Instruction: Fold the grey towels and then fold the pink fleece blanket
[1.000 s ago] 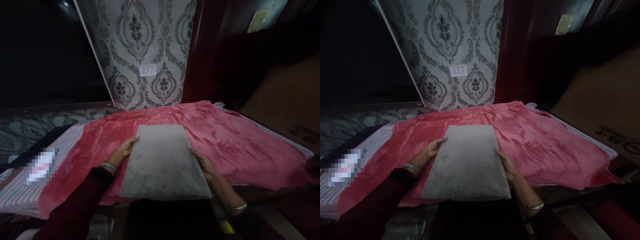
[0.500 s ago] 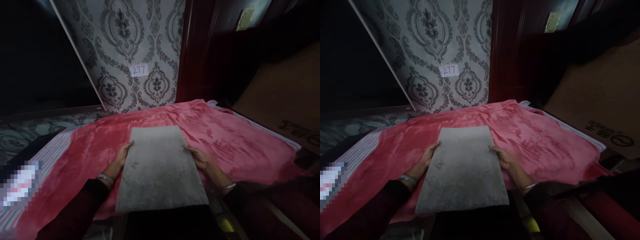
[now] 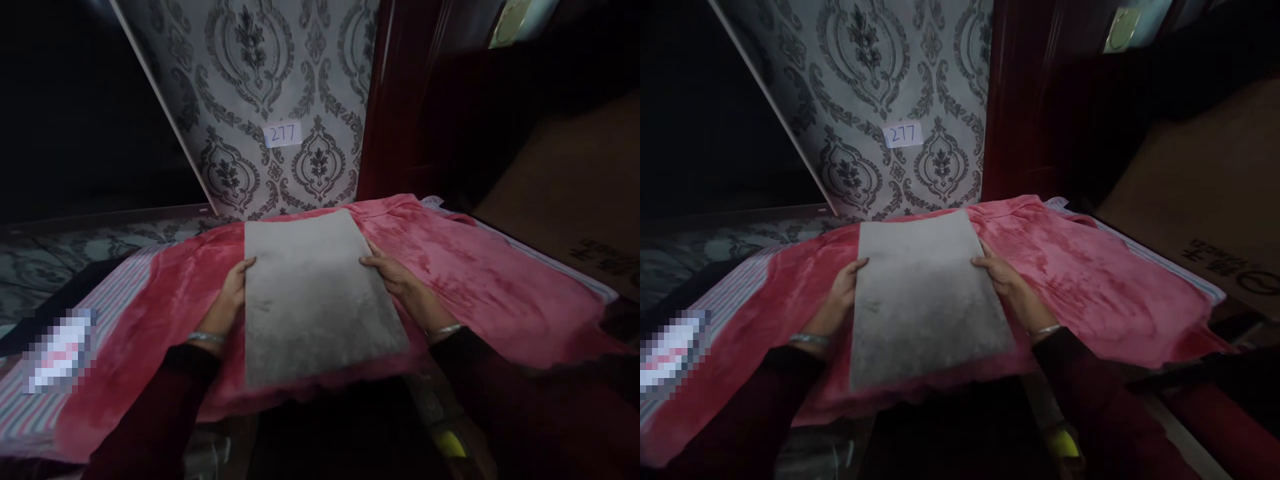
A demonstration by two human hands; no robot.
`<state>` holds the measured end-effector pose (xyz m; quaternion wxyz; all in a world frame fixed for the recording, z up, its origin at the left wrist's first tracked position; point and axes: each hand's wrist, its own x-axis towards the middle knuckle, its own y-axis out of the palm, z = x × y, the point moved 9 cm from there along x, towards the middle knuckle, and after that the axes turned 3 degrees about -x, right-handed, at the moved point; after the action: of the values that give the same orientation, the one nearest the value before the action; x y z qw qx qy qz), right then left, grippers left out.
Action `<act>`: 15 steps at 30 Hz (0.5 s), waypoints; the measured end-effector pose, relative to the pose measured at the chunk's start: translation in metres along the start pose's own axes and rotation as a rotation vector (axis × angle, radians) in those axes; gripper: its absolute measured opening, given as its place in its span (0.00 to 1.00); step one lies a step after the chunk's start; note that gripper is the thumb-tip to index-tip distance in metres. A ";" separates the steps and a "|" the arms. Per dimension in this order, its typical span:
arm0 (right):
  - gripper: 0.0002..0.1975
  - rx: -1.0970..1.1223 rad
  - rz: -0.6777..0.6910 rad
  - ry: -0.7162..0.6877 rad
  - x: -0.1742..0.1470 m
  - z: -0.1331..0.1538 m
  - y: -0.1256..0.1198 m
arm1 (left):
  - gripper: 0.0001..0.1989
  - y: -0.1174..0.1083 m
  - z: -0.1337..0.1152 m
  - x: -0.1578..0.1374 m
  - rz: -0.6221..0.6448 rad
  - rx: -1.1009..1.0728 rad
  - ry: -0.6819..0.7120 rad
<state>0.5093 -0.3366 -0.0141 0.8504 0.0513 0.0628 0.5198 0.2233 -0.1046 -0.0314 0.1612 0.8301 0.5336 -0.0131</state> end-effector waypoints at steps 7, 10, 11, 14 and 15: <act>0.39 -0.806 -0.262 -0.165 0.014 -0.023 -0.011 | 0.35 0.051 -0.011 -0.009 -0.026 0.697 0.336; 0.38 -1.278 -0.149 -0.334 -0.001 -0.020 0.033 | 0.35 0.112 0.002 -0.032 0.227 1.344 0.570; 0.38 -1.377 -0.096 -0.331 -0.006 -0.024 0.046 | 0.34 0.124 0.012 -0.037 0.293 1.471 0.587; 0.36 -1.542 0.025 -0.283 -0.016 -0.042 0.072 | 0.34 0.142 0.041 -0.045 0.391 1.662 0.582; 0.35 -1.567 0.039 -0.280 -0.018 -0.046 0.076 | 0.34 0.143 0.048 -0.046 0.398 1.688 0.584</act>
<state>0.4268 -0.3172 -0.0473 0.6297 -0.4959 -0.4293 0.4162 0.3380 -0.2129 -0.0318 -0.6415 0.7192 0.2135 -0.1603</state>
